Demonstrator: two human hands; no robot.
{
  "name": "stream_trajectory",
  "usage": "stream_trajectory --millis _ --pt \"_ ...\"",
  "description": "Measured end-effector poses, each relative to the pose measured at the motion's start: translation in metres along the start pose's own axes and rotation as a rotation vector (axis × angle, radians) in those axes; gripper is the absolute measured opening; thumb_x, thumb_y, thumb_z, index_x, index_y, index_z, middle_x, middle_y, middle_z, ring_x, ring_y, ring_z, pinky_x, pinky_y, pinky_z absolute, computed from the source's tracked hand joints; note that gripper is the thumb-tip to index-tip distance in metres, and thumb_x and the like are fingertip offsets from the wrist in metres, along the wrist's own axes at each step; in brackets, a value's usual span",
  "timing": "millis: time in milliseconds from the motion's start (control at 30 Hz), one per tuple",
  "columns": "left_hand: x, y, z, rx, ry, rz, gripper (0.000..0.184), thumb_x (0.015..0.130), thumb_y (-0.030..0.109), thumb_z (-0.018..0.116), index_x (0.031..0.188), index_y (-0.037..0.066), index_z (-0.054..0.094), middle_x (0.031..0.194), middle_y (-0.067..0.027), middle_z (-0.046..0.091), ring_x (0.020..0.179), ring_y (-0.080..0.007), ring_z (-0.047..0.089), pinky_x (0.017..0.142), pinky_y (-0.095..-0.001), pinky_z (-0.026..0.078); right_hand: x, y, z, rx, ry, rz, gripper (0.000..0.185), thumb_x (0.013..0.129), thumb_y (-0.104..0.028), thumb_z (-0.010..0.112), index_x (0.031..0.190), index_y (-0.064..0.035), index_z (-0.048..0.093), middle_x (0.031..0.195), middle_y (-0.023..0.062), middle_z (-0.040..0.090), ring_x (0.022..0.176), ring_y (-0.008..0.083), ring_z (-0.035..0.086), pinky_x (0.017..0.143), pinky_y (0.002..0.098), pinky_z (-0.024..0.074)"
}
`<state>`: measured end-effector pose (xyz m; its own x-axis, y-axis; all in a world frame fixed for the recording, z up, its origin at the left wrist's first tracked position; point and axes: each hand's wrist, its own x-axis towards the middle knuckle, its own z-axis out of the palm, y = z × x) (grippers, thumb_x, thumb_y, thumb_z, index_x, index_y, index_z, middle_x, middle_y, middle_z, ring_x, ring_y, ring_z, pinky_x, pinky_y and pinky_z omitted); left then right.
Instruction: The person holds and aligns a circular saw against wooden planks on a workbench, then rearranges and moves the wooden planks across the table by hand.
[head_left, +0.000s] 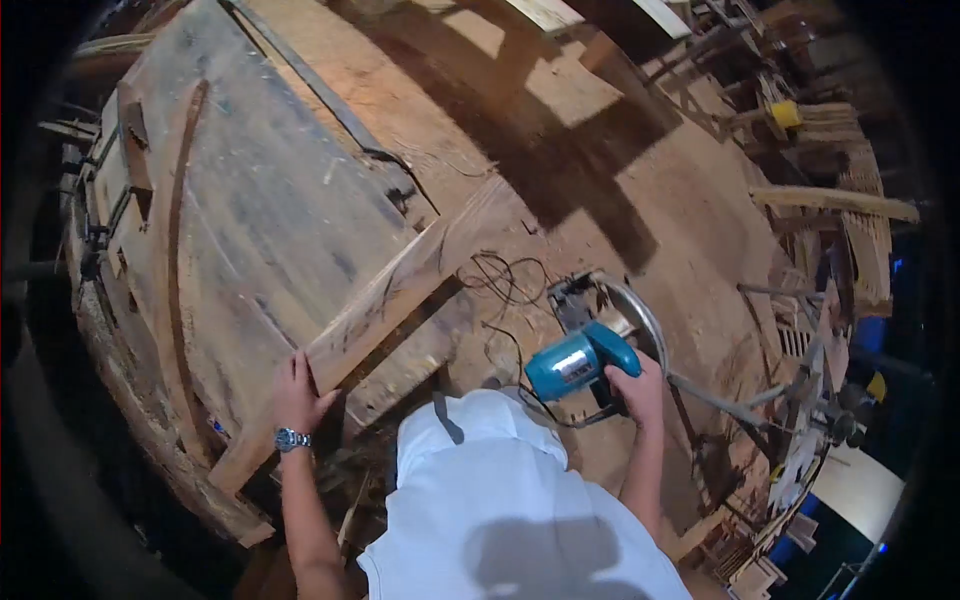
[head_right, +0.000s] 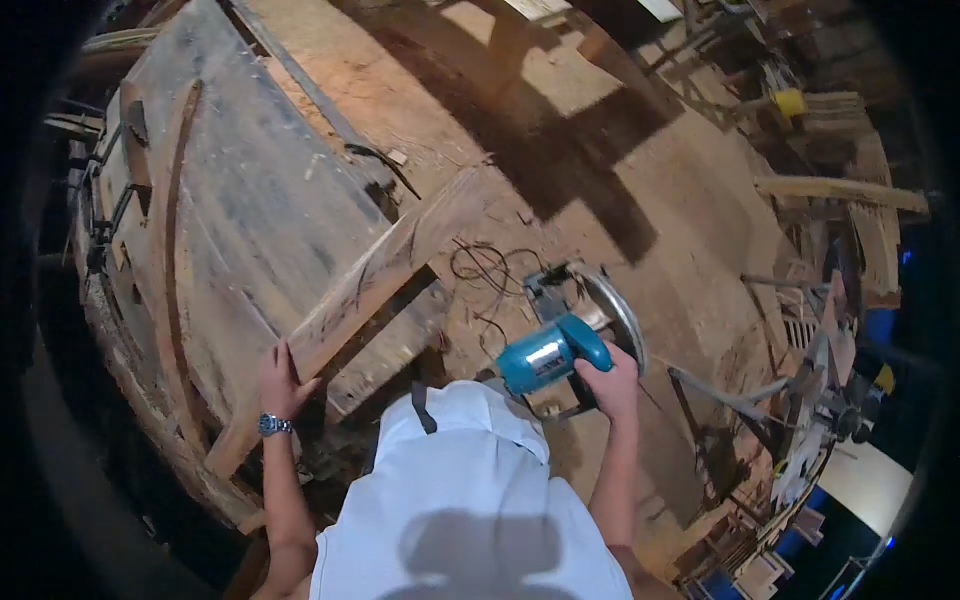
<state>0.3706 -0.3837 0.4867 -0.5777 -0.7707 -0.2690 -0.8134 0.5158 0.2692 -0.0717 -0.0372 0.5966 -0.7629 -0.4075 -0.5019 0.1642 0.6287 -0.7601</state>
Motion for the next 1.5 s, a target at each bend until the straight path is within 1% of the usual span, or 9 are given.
stream_trajectory --millis 233,333,367,467,533,733,867,1067,1500 --pt "-0.042 -0.012 0.018 0.031 -0.008 0.067 0.111 0.059 0.025 0.094 0.153 0.003 0.037 0.138 -0.0223 0.049 0.123 -0.0432 0.049 0.107 -0.049 0.045 -0.035 -0.013 -0.018 -0.093 -0.048 -0.143 0.034 0.076 -0.015 0.081 0.104 0.0019 0.072 0.084 0.0039 0.069 0.077 0.0098 0.061 0.073 0.0289 0.0516" --pt "-0.047 -0.006 0.02 0.028 0.011 0.07 0.113 0.058 0.027 0.094 0.152 0.002 0.037 0.14 -0.023 0.049 0.126 -0.0435 0.048 0.108 -0.049 0.044 -0.046 -0.017 -0.022 -0.097 -0.039 -0.262 0.034 0.076 -0.018 0.081 0.103 0.0007 0.072 0.08 0.0048 0.069 0.073 0.0105 0.062 0.072 0.0292 0.0522" --pt "-0.048 -0.003 0.021 0.072 0.004 0.069 0.11 0.062 0.037 0.092 0.15 -0.001 0.038 0.14 -0.0249 0.05 0.129 -0.0439 0.048 0.11 -0.049 0.043 -0.047 -0.013 -0.024 -0.104 -0.064 -0.273 0.034 0.076 -0.017 0.081 0.104 0.0005 0.072 0.08 0.0046 0.069 0.073 0.0104 0.062 0.071 0.0293 0.0522" --pt "-0.026 0.062 0.018 0.105 0.128 0.12 0.108 0.066 0.049 0.089 0.146 -0.003 0.04 0.139 -0.0269 0.051 0.128 -0.0448 0.049 0.111 -0.0495 0.042 -0.048 -0.016 -0.015 -0.19 -0.105 -0.311 0.033 0.077 -0.015 0.08 0.106 0.0001 0.072 0.081 0.0043 0.07 0.073 0.0097 0.061 0.071 0.0288 0.0522" --pt "0.0 0.125 0.023 0.056 0.059 0.146 0.108 0.067 0.057 0.086 0.145 -0.003 0.042 0.14 -0.028 0.051 0.127 -0.0454 0.05 0.11 -0.0502 0.041 -0.045 -0.011 -0.009 -0.042 -0.119 -0.338 0.032 0.079 -0.013 0.079 0.106 0.0004 0.072 0.082 0.0035 0.07 0.074 0.0094 0.061 0.071 0.0283 0.052" --pt "0.052 0.224 0.047 0.111 0.238 0.123 0.101 0.063 0.059 0.087 0.14 0.006 0.049 0.131 -0.0178 0.056 0.121 -0.0371 0.054 0.099 -0.0497 0.043 -0.029 -0.002 0.008 0.082 -0.231 -0.296 0.032 0.08 -0.015 0.079 0.106 0.0013 0.072 0.083 0.003 0.069 0.075 0.0104 0.06 0.073 0.0285 0.0515" --pt "0.055 0.225 0.047 0.095 0.259 0.094 0.093 0.058 0.058 0.087 0.13 0.009 0.055 0.127 -0.0099 0.058 0.117 -0.0326 0.055 0.093 -0.0499 0.043 -0.024 -0.006 0.018 -0.073 -0.223 -0.315 0.032 0.081 -0.017 0.079 0.106 0.0008 0.072 0.082 0.0023 0.068 0.075 0.0111 0.06 0.073 0.0286 0.0511" --pt "0.053 0.226 0.049 0.057 0.311 0.114 0.085 0.058 0.056 0.088 0.125 0.012 0.058 0.125 -0.0064 0.059 0.116 -0.0269 0.056 0.094 -0.0481 0.043 -0.022 -0.004 0.025 0.143 -0.266 -0.287 0.028 0.085 -0.022 0.081 0.1 -0.0011 0.071 0.075 -0.001 0.062 0.065 0.007 0.055 0.059 0.0247 0.0457" --pt "0.042 0.23 0.056 0.093 0.364 0.134 0.081 0.062 0.057 0.085 0.125 0.012 0.059 0.123 -0.0056 0.059 0.116 -0.0281 0.057 0.093 -0.0496 0.043 -0.018 -0.005 0.02 0.16 -0.346 -0.33 0.028 0.089 -0.026 0.08 0.097 -0.0014 0.069 0.071 -0.0008 0.061 0.057 0.0071 0.054 0.052 0.0251 0.044"
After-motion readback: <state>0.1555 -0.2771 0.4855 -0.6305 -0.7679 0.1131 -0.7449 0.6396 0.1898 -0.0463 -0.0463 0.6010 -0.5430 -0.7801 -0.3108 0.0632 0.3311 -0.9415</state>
